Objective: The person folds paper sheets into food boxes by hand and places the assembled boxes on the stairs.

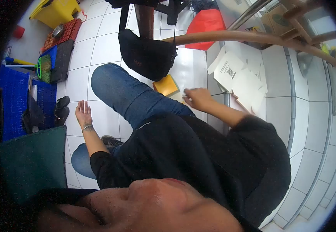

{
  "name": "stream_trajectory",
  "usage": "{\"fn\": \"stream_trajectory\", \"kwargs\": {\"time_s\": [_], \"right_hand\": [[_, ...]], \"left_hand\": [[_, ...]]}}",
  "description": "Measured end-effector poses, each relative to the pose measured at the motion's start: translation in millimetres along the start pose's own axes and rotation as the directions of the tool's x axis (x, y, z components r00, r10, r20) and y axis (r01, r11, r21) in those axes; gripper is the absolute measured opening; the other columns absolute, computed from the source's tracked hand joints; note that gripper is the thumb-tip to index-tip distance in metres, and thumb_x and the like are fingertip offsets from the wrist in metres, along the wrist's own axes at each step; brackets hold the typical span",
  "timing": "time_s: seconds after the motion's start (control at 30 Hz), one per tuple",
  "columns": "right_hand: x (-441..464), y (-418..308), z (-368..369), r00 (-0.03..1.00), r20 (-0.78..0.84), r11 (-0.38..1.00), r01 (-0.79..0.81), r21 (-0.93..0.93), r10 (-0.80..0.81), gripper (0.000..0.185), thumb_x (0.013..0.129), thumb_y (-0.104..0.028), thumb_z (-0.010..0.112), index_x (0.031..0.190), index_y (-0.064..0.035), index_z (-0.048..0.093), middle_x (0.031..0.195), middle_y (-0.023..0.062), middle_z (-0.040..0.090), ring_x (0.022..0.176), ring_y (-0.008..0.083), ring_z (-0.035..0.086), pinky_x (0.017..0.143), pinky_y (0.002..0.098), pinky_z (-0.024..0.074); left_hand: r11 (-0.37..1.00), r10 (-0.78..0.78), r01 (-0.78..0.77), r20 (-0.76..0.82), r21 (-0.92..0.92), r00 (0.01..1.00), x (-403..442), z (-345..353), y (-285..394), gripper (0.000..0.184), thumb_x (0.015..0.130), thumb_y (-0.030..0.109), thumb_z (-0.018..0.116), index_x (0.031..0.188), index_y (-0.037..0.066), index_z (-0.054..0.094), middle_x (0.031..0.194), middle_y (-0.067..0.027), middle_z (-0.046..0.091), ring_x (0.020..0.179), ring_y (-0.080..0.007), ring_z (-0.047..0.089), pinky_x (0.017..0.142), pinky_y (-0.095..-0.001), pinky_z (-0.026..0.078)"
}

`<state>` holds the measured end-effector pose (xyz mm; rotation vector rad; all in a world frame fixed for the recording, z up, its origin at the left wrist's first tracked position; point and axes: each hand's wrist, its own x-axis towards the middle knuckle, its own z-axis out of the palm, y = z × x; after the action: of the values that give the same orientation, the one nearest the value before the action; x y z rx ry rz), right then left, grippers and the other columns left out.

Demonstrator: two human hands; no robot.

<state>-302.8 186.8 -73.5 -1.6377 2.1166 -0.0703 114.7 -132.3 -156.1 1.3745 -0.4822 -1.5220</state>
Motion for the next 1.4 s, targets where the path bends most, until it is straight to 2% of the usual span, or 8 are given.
{"fn": "stream_trajectory", "kwargs": {"time_s": [0.1, 0.17, 0.23, 0.63, 0.77, 0.93, 1.13, 1.4], "right_hand": [[-17, 17, -71, 0.862, -0.505, 0.996, -0.071, -0.057, 0.032, 0.033, 0.074, -0.024, 0.078, 0.097, -0.0083, 0.060, 0.093, 0.0154, 0.065, 0.088, 0.0364, 0.064, 0.076, 0.0453, 0.0508], [-24, 49, -100, 0.865, -0.495, 0.972, -0.182, -0.146, 0.087, 0.050, 0.069, -0.028, 0.082, 0.110, -0.0070, 0.063, 0.108, 0.0160, 0.064, 0.094, 0.0370, 0.064, 0.081, 0.0431, 0.0516], [-32, 67, -125, 0.914, 0.013, 0.901, -0.399, -0.172, 0.407, 0.069, 0.064, -0.036, 0.085, 0.122, -0.0071, 0.060, 0.114, 0.0160, 0.062, 0.108, 0.0346, 0.060, 0.089, 0.0424, 0.0491], [-36, 87, -123, 0.935, -0.012, 0.935, -0.354, -0.004, 0.354, 0.031, 0.076, -0.024, 0.073, 0.104, -0.0084, 0.073, 0.106, 0.0183, 0.069, 0.098, 0.0337, 0.066, 0.088, 0.0404, 0.0506], [-31, 57, -98, 0.917, -0.223, 0.866, -0.388, -0.317, 0.330, 0.022, 0.081, -0.023, 0.064, 0.097, -0.0074, 0.067, 0.094, 0.0192, 0.066, 0.087, 0.0395, 0.064, 0.076, 0.0456, 0.0504], [-49, 115, -130, 0.948, -0.318, 0.998, 0.043, 0.041, -0.027, 0.019, 0.074, -0.004, 0.067, 0.093, 0.0014, 0.063, 0.084, 0.0155, 0.060, 0.080, 0.0288, 0.062, 0.075, 0.0394, 0.0498], [-69, 54, -199, 0.777, -0.624, 0.919, -0.301, -0.253, 0.083, 0.017, 0.070, -0.001, 0.064, 0.081, -0.0010, 0.051, 0.077, 0.0130, 0.051, 0.070, 0.0309, 0.057, 0.064, 0.0395, 0.0468], [-3, -137, -132, 0.616, -0.582, 0.794, 0.601, -0.089, -0.531, 0.032, 0.066, -0.005, 0.073, 0.093, -0.0065, 0.057, 0.103, 0.0121, 0.063, 0.090, 0.0297, 0.063, 0.074, 0.0382, 0.0511]], "left_hand": [[1.000, -0.006, 0.006, -0.009, 0.025, 1.000, -1, 8, 0, 0.045, 0.095, 0.028, 0.044, 0.135, 0.007, 0.050, 0.136, -0.0051, 0.055, 0.126, -0.0195, 0.052, 0.104, -0.0361, 0.037], [0.998, -0.016, 0.017, -0.007, 0.068, 1.000, 6, 9, -3, 0.045, 0.098, 0.030, 0.036, 0.135, 0.010, 0.051, 0.137, -0.0025, 0.055, 0.128, -0.0191, 0.051, 0.103, -0.0371, 0.039], [0.999, -0.035, 0.035, 0.001, 0.042, 0.999, 9, 8, -6, 0.042, 0.096, 0.028, 0.042, 0.133, 0.010, 0.052, 0.136, -0.0021, 0.056, 0.126, -0.0193, 0.052, 0.102, -0.0367, 0.040], [0.999, -0.048, 0.048, 0.036, 0.005, 0.998, 1, 7, -4, 0.045, 0.095, 0.027, 0.044, 0.135, 0.007, 0.049, 0.133, -0.0040, 0.056, 0.124, -0.0191, 0.053, 0.103, -0.0374, 0.038], [1.000, -0.019, 0.020, 0.059, -0.011, 0.998, -2, 10, -1, 0.042, 0.099, 0.028, 0.035, 0.132, 0.009, 0.053, 0.134, -0.0032, 0.057, 0.127, -0.0195, 0.051, 0.104, -0.0369, 0.039], [0.999, 0.029, -0.030, 0.068, 0.014, 0.997, -10, 22, 8, 0.042, 0.097, 0.025, 0.041, 0.133, 0.006, 0.051, 0.136, -0.0058, 0.055, 0.125, -0.0196, 0.052, 0.104, -0.0366, 0.038], [0.866, 0.465, -0.461, 0.023, 0.192, 0.885, -40, 53, 28, 0.027, 0.095, 0.017, 0.048, 0.113, 0.002, 0.062, 0.113, -0.0078, 0.068, 0.103, -0.0204, 0.065, 0.089, -0.0324, 0.045], [0.960, 0.144, -0.279, 0.841, 0.009, 0.522, -261, 150, 46, 0.045, 0.094, 0.012, 0.060, 0.135, -0.001, 0.046, 0.124, -0.0158, 0.059, 0.113, -0.0202, 0.058, 0.095, -0.0313, 0.047]]}}
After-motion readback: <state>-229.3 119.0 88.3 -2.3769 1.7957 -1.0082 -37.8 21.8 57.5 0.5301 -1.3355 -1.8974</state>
